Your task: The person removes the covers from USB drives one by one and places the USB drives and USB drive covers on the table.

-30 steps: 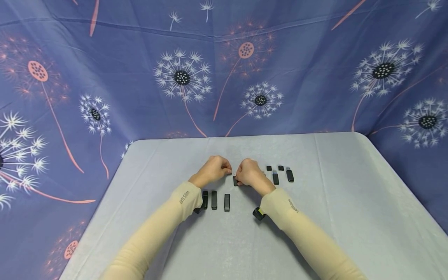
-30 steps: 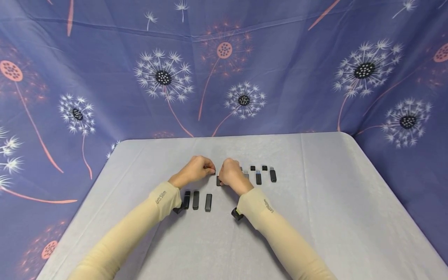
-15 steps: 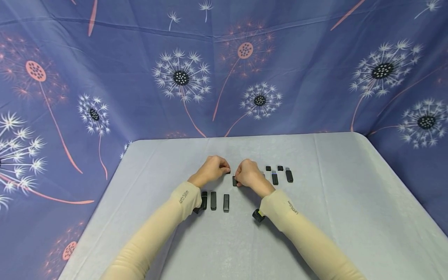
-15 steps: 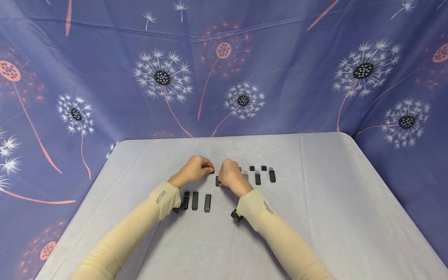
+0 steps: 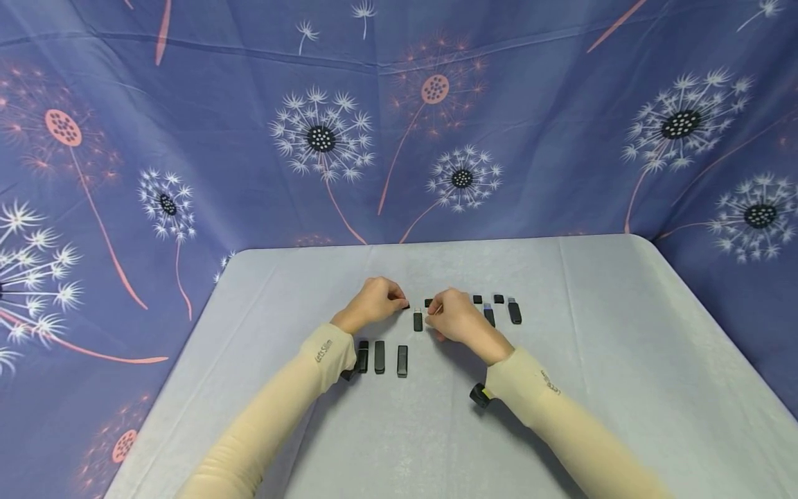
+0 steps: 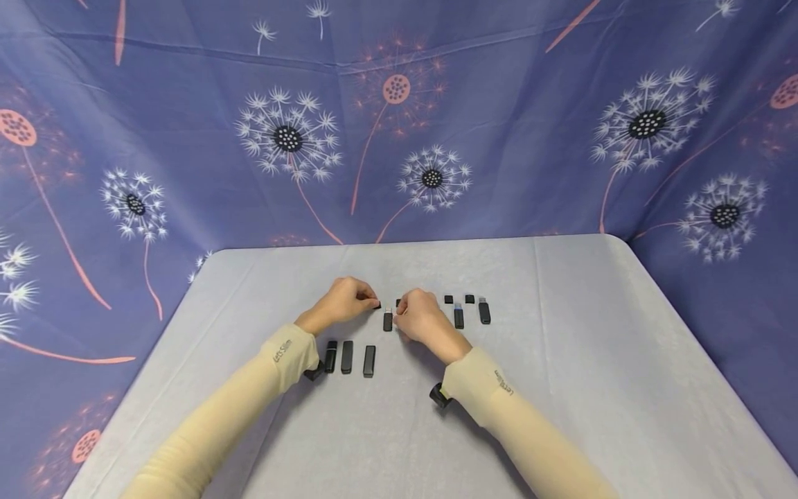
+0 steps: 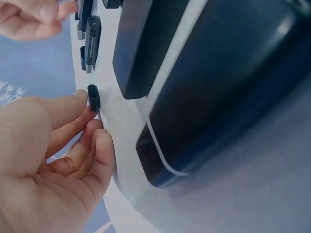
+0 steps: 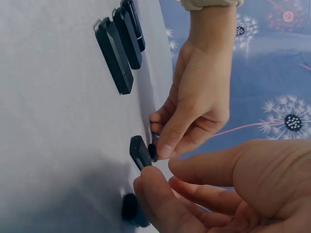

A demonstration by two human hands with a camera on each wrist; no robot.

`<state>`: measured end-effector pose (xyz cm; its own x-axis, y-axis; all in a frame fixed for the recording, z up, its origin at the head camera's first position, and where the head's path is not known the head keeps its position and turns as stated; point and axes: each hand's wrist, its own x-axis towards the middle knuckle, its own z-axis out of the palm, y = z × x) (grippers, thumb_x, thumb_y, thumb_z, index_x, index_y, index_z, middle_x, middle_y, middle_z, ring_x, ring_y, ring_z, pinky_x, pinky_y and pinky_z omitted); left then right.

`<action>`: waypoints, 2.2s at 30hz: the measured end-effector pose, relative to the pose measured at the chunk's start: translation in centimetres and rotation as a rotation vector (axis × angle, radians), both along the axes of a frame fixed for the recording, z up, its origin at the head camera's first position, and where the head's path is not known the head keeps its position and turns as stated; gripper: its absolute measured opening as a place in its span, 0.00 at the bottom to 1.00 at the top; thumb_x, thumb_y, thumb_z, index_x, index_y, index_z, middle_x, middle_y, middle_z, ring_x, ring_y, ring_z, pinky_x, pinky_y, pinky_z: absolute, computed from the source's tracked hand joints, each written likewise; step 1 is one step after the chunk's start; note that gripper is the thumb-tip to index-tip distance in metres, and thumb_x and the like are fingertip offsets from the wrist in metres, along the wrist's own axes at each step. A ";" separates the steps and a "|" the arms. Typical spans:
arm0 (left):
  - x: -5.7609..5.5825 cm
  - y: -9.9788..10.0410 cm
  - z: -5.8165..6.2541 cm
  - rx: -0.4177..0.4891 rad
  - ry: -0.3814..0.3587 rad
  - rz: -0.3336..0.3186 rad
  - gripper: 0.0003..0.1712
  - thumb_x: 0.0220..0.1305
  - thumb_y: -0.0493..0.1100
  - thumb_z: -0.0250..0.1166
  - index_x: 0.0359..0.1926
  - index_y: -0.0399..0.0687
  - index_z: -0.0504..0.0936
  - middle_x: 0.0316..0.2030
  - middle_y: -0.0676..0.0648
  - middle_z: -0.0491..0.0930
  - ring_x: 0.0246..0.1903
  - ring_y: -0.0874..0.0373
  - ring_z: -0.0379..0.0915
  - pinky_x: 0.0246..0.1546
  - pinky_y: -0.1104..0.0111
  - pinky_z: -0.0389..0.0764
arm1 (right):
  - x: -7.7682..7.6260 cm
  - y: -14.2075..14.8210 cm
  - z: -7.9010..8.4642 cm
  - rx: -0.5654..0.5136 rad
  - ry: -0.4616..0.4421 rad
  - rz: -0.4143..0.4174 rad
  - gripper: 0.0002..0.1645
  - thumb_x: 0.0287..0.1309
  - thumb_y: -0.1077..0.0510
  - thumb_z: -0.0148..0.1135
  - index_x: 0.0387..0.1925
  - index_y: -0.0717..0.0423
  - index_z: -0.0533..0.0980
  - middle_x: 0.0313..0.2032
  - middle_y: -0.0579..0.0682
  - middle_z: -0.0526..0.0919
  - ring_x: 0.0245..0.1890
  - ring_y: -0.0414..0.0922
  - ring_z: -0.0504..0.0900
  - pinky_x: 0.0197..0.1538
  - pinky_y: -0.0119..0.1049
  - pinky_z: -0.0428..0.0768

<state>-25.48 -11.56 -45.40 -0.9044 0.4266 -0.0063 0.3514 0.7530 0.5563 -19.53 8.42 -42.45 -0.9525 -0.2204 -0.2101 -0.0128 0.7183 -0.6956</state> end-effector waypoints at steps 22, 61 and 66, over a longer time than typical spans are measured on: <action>0.7 -1.2 -0.4 0.043 -0.017 -0.003 0.10 0.73 0.44 0.66 0.48 0.46 0.89 0.42 0.48 0.88 0.43 0.56 0.82 0.48 0.61 0.82 | 6.0 4.4 1.4 -0.059 0.075 0.101 0.05 0.65 0.63 0.67 0.40 0.60 0.83 0.31 0.51 0.87 0.22 0.42 0.83 0.28 0.36 0.80; 13.5 -4.8 3.3 0.017 0.303 -0.008 0.34 0.67 0.57 0.70 0.68 0.45 0.77 0.66 0.43 0.77 0.68 0.47 0.72 0.69 0.53 0.73 | 15.0 7.5 1.4 0.147 0.782 0.178 0.35 0.52 0.54 0.79 0.62 0.55 0.78 0.58 0.51 0.84 0.59 0.48 0.83 0.60 0.42 0.79; 14.8 -5.1 3.5 0.025 0.377 0.008 0.35 0.67 0.59 0.70 0.68 0.45 0.77 0.67 0.41 0.76 0.71 0.42 0.69 0.70 0.48 0.71 | 14.9 7.2 1.3 0.174 0.808 0.164 0.37 0.51 0.53 0.79 0.63 0.54 0.77 0.61 0.52 0.81 0.62 0.50 0.80 0.61 0.44 0.78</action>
<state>-10.64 -16.66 -41.91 -0.8448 0.4149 0.3379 0.5287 0.7444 0.4078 -4.62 15.57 -41.12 -0.7835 -0.3963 0.4786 -0.5723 0.7602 -0.3075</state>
